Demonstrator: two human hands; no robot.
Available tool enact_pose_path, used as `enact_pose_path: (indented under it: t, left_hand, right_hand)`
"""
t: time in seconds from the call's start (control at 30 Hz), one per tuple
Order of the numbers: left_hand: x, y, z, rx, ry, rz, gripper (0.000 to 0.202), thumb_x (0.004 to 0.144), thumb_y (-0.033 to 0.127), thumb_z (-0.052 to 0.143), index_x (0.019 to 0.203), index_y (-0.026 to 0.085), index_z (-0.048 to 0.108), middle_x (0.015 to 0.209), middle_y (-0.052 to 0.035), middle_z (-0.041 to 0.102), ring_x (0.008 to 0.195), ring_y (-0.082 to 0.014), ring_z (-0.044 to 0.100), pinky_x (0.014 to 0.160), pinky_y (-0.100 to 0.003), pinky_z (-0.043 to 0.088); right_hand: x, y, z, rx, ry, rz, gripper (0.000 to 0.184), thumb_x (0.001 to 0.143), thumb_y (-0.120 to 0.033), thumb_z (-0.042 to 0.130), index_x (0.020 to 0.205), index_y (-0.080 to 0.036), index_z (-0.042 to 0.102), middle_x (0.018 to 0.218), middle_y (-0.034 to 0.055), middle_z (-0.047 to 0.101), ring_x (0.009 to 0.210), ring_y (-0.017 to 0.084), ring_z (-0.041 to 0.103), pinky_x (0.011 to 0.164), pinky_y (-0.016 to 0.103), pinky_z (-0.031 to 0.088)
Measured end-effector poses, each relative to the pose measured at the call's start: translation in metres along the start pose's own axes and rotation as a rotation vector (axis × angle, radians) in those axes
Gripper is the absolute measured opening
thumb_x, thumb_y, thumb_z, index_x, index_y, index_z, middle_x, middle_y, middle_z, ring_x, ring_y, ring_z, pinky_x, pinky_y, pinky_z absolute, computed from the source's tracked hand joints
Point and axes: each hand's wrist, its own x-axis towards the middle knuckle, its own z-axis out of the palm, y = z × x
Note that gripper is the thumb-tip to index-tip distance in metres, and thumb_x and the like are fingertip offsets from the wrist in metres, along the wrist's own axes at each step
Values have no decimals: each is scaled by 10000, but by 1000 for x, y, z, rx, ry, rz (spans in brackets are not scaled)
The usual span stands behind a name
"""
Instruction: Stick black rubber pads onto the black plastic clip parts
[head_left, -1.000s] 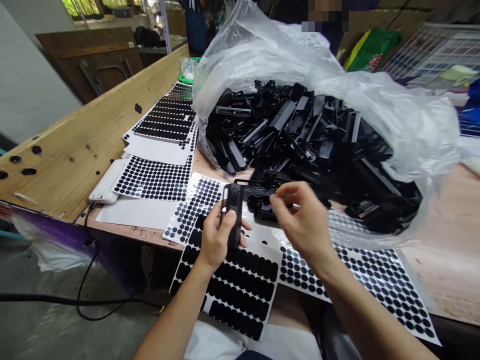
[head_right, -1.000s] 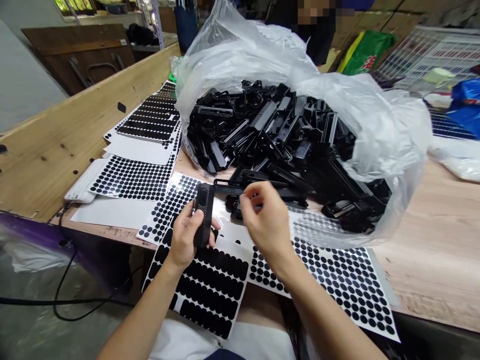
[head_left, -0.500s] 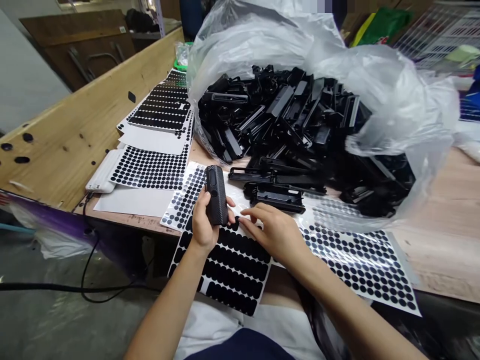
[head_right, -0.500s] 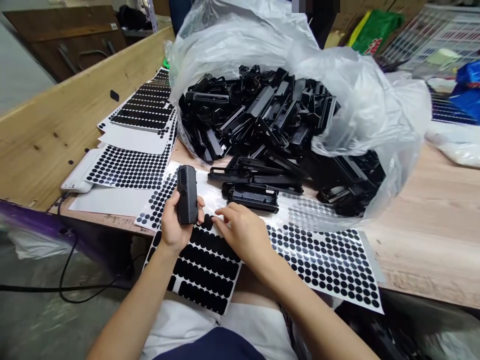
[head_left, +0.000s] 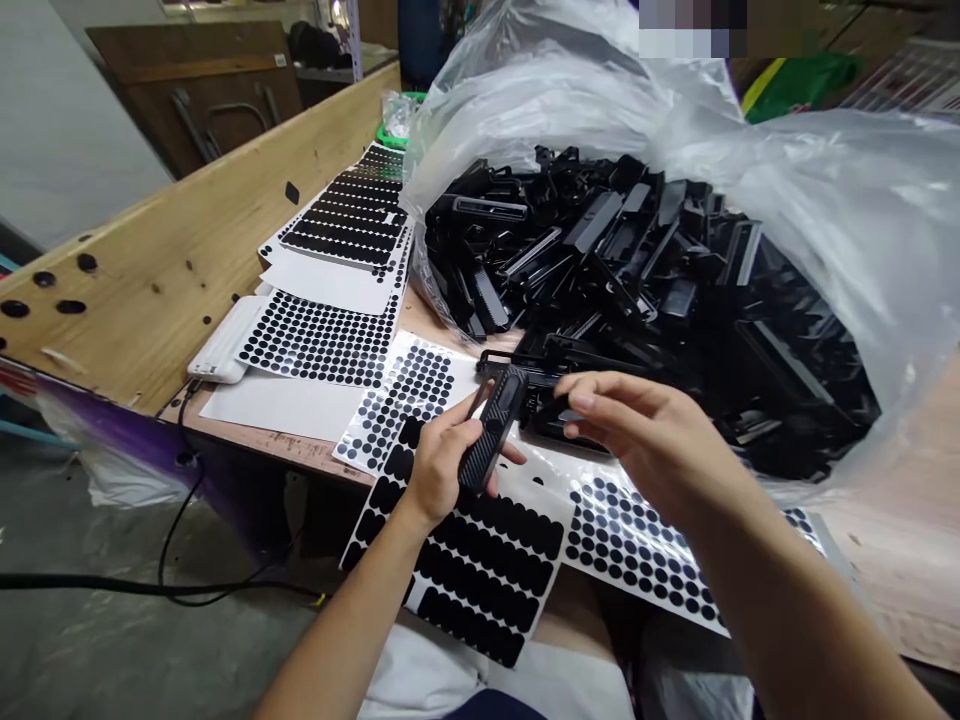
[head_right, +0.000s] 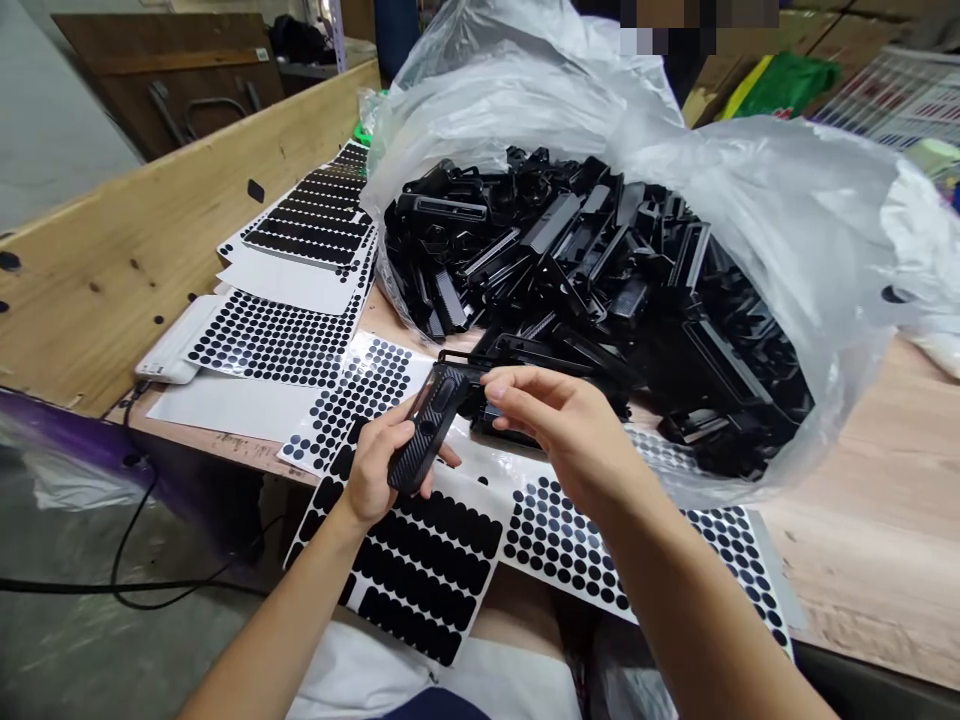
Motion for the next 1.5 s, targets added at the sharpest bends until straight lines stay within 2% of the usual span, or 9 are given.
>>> enact_pose_path:
  t: [0.07, 0.13, 0.3, 0.43, 0.63, 0.93, 1.13, 1.3, 1.5]
  left_hand:
    - [-1, 1, 0, 14, -13, -21, 623, 969, 406, 540, 1482, 53, 515, 775, -107, 779, 406, -116, 590, 406, -201, 435]
    - [-2, 3, 1, 22, -19, -37, 661, 964, 400, 534, 1517, 41, 484, 764, -112, 781, 394, -113, 578, 405, -201, 437]
    - [-2, 8, 4, 47, -16, -70, 703, 964, 396, 533, 1563, 42, 432, 772, -115, 785, 395, -117, 586, 393, -200, 433]
    - [-3, 9, 4, 44, -15, -77, 688, 963, 397, 545, 1555, 58, 455, 777, -113, 786, 402, -119, 598, 395, -196, 441]
    - [-2, 8, 4, 28, -22, -77, 643, 960, 406, 554, 1519, 90, 521, 768, -104, 783, 408, -117, 600, 398, -191, 447]
    - [-3, 9, 6, 67, 4, -97, 630, 956, 414, 550, 1507, 108, 544, 774, -103, 781, 413, -116, 593, 409, -200, 450]
    - [-3, 10, 7, 81, 1, -93, 614, 953, 407, 550, 1496, 120, 561, 765, -91, 775, 427, -121, 602, 409, -201, 444]
    - [-3, 10, 7, 87, 3, -87, 606, 958, 400, 548, 1497, 123, 561, 767, -87, 773, 428, -117, 598, 419, -204, 458]
    - [-3, 9, 6, 95, -1, -89, 605, 965, 408, 549, 1507, 138, 553, 768, -84, 772, 426, -115, 596, 415, -196, 455]
  right_hand:
    - [13, 0, -1, 31, 16, 98, 336, 615, -495, 947, 783, -237, 812, 1062, 65, 760, 883, 200, 666, 731, 305, 561]
    - [20, 0, 0, 12, -50, 141, 338, 643, -503, 933, 832, -244, 828, 1113, 66, 758, 970, 217, 663, 793, 312, 554]
    - [22, -1, 6, -18, -175, 104, 285, 710, -476, 907, 702, -226, 771, 1016, 32, 749, 923, 176, 627, 824, 270, 513]
    - [23, -3, 8, -33, -169, 110, 307, 686, -502, 918, 708, -228, 783, 946, 29, 734, 872, 165, 603, 809, 263, 502]
    - [25, -3, 8, -10, -144, 150, 312, 656, -501, 932, 702, -229, 787, 980, 43, 749, 911, 186, 629, 808, 273, 520]
    - [24, -5, 8, -116, -119, 101, 367, 645, -551, 919, 704, -222, 767, 938, 56, 763, 846, 209, 655, 793, 336, 551]
    - [24, -10, 8, -224, -117, 69, 430, 654, -620, 890, 734, -217, 763, 1007, 77, 779, 923, 262, 698, 878, 405, 566]
    - [25, -12, 7, -380, -97, 7, 459, 694, -668, 841, 776, -221, 772, 978, 74, 782, 958, 286, 708, 926, 425, 548]
    - [20, -15, 11, -548, -46, -101, 366, 790, -581, 772, 831, -218, 761, 920, 77, 786, 838, 264, 725, 753, 381, 587]
